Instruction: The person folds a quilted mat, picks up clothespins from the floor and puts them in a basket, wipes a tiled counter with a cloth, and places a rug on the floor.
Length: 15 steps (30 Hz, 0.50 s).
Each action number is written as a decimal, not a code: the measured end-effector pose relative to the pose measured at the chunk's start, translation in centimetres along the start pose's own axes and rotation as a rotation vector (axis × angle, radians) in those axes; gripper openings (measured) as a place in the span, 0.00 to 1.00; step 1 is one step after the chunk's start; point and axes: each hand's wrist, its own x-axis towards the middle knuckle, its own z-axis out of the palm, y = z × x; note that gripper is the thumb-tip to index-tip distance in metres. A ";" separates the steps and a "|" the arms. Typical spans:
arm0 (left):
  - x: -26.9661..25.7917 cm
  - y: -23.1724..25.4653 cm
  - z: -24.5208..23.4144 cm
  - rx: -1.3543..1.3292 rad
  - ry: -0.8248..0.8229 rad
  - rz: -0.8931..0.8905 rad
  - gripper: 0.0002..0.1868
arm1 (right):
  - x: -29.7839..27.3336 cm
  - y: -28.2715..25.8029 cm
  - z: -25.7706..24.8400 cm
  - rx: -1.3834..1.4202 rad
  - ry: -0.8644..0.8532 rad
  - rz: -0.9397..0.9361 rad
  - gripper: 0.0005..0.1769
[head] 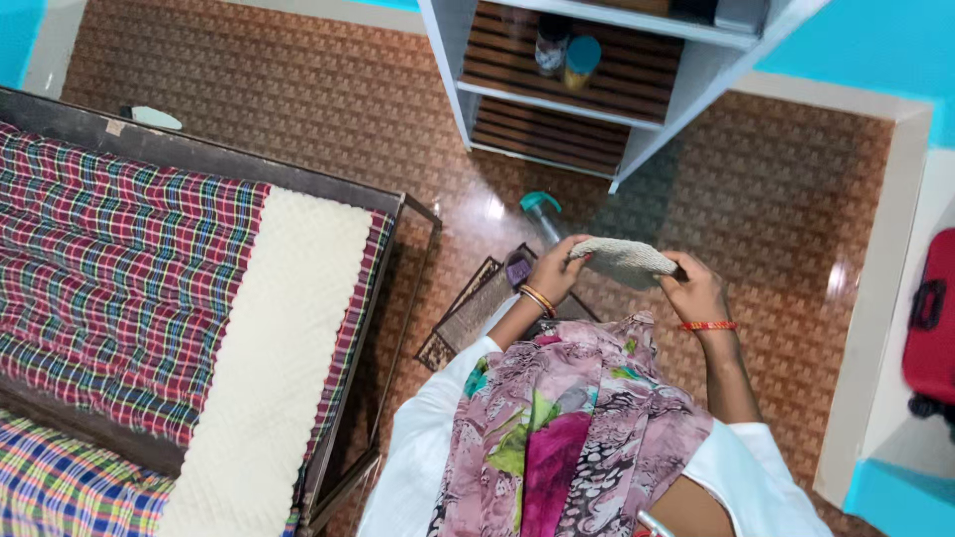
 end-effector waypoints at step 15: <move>20.3 3.8 -10.5 0.454 0.270 -0.141 0.15 | 23.7 -9.6 1.0 0.217 -0.102 0.079 0.14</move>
